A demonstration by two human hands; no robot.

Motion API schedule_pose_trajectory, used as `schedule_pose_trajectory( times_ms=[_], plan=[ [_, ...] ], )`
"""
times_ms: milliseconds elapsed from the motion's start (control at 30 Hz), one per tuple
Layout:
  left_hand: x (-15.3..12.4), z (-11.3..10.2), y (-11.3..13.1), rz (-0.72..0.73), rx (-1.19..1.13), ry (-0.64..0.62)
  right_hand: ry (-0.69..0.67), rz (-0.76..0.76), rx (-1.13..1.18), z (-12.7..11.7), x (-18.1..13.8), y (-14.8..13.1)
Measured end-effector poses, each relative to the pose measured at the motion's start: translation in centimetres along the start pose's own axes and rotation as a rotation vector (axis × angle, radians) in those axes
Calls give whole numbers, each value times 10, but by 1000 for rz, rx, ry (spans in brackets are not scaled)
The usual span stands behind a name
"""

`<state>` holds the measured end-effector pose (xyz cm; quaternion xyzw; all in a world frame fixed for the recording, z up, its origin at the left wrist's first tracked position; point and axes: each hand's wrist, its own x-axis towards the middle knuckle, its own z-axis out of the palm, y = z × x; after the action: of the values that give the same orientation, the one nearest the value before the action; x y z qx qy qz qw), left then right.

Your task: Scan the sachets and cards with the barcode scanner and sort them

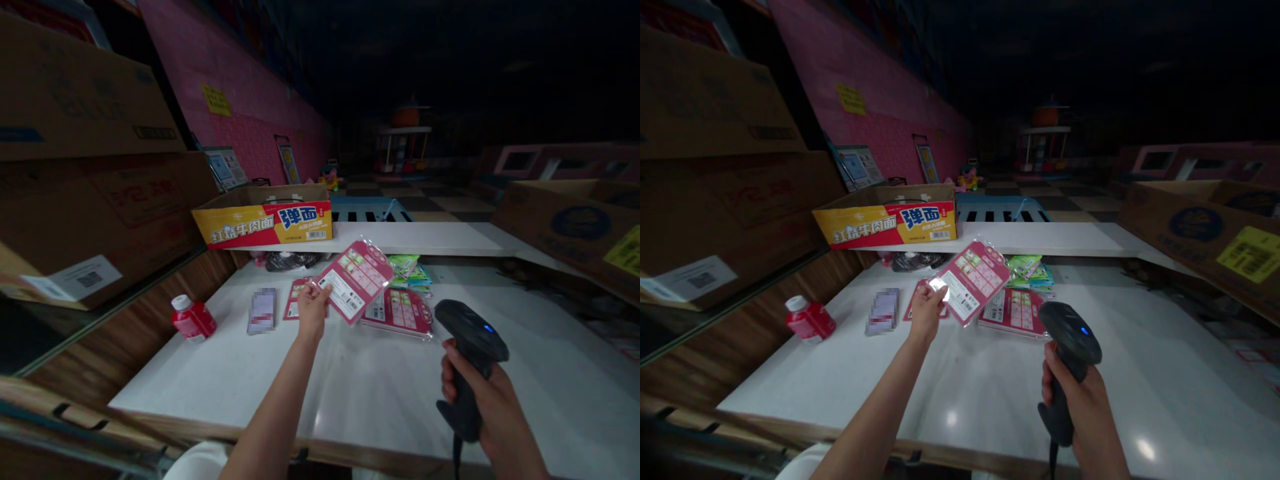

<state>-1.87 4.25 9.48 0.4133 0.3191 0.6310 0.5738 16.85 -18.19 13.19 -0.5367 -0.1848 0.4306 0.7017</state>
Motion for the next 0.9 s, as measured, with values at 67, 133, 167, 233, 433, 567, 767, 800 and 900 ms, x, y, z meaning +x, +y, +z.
schedule_pose_trajectory(
  times_ms=[67, 133, 167, 233, 433, 567, 767, 800, 900],
  plan=[
    [7, 11, -11, -52, 2, 51, 23, -9, 17, -4, -1, -3],
    [12, 19, -25, -103, 68, 54, 23, -6, 28, -7, 0, -4],
    [14, 22, -32, -132, 124, 45, 18, -3, 28, -9, 0, -4],
    [19, 28, -46, -191, 247, 25, 15, 5, 18, -11, 2, -3],
    [30, 36, -68, -223, 469, 23, 32, 17, 12, -15, 5, 1],
    [20, 30, -57, 9, 803, -73, 21, 34, 3, -15, 5, 3],
    [-18, 20, -45, 497, 1230, -811, 10, 41, -9, -12, 9, 7],
    [-23, 19, -48, 515, 1256, -840, 7, 41, -9, -12, 10, 8],
    [-32, 21, -62, 547, 1305, -779, 7, 54, -9, -11, 12, 10]
  ],
)
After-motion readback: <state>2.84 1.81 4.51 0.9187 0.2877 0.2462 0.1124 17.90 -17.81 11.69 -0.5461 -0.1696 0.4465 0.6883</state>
